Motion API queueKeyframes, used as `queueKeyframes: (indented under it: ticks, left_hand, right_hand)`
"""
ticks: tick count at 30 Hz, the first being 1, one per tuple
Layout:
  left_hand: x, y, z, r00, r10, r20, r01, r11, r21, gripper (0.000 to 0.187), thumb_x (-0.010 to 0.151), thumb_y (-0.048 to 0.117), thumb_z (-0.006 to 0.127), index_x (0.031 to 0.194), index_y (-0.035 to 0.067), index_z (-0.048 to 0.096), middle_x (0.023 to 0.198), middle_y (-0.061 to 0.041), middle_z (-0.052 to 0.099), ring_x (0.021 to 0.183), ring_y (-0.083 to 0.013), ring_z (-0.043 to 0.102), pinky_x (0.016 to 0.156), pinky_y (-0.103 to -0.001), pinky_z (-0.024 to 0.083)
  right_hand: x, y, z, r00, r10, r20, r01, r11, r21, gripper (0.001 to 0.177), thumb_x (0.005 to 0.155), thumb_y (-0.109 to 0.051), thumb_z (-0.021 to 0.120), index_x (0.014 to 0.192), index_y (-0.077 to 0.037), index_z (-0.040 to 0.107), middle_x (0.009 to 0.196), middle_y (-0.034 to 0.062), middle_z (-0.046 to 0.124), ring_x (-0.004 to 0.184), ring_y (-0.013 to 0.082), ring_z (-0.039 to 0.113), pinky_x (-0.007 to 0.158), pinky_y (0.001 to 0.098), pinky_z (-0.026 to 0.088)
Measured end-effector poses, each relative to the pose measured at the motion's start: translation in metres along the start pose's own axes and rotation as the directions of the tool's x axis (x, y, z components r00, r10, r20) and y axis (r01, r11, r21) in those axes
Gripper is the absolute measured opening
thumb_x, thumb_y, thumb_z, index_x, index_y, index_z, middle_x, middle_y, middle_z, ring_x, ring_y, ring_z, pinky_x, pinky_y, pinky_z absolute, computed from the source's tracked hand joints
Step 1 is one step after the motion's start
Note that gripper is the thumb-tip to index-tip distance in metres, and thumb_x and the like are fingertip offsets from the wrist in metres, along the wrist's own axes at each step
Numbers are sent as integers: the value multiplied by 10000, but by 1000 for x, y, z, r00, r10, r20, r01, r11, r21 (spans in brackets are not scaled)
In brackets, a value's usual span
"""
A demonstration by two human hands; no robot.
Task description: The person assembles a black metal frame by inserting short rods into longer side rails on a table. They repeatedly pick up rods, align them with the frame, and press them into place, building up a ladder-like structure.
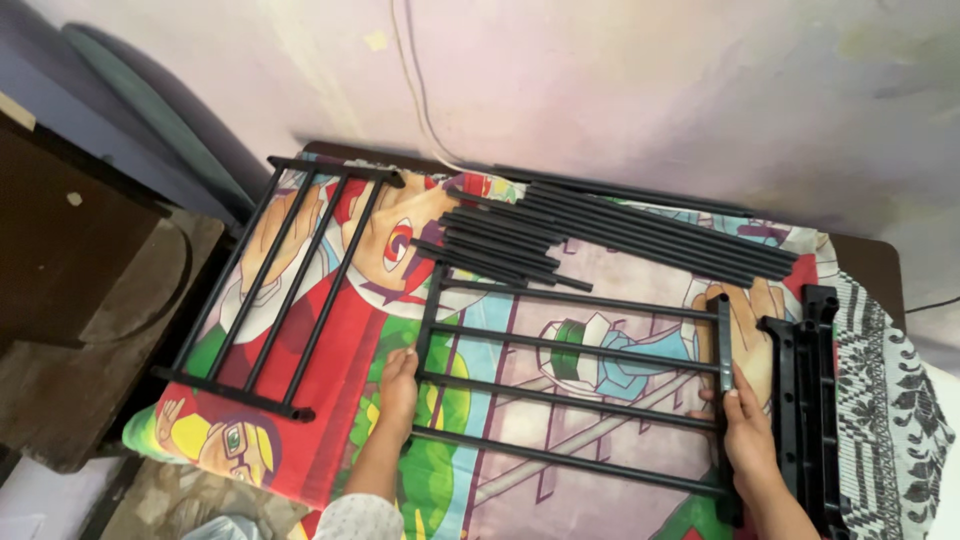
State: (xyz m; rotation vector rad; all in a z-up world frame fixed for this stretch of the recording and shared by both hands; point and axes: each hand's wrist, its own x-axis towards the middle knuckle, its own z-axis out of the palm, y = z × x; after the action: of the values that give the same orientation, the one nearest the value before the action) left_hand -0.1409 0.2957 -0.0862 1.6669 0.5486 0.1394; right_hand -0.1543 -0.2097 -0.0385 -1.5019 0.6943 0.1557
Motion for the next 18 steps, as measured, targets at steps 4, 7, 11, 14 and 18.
queueKeyframes:
  ticks: [4, 7, 11, 14, 18]
  left_hand:
    - [4, 10, 7, 998, -67, 22, 68, 997, -31, 398, 1041, 251, 505, 1320, 28, 680, 1136, -62, 667, 1091, -186, 594, 974, -282, 426]
    - [1, 13, 8, 990, -135, 29, 137, 987, -87, 414, 1035, 269, 498, 1349, 46, 651, 1166, 2, 662, 1022, -147, 617, 857, -290, 488]
    - [0, 26, 2, 967, -219, 126, 238, 958, -162, 422, 1052, 302, 511, 1390, 107, 670, 995, -52, 688, 691, -166, 610, 603, -304, 513]
    - [1, 40, -15, 890, -429, 157, 437, 899, -22, 418, 1007, 297, 514, 1418, 265, 589, 966, -28, 696, 520, -172, 574, 451, -338, 414]
    - [-13, 40, -17, 922, -341, 186, 350, 937, -16, 462, 1049, 260, 519, 1506, 299, 571, 786, -180, 634, 479, -168, 548, 439, -288, 422]
  right_hand:
    - [-1, -2, 4, 998, -66, 8, 66, 996, -56, 536, 1111, -231, 327, 1645, -273, 351, 1134, 100, 650, 883, 225, 648, 793, 349, 540]
    - [3, 3, 4, 998, -65, -9, 64, 993, -98, 535, 1120, -236, 329, 1653, -279, 338, 1136, 105, 648, 878, 222, 623, 774, 380, 559]
    - [3, 1, -2, 999, -14, 37, 15, 1000, -27, 545, 1105, -238, 329, 1646, -303, 327, 1121, 87, 657, 871, 225, 650, 744, 376, 579]
    - [-1, 1, -11, 991, 65, 120, -74, 995, 74, 555, 1082, -242, 332, 1629, -336, 312, 1038, 125, 664, 778, 267, 681, 675, 372, 587]
    - [-13, 12, -10, 991, 8, 137, -23, 993, 113, 561, 1069, -234, 342, 1620, -333, 301, 948, 153, 675, 649, 279, 688, 582, 347, 578]
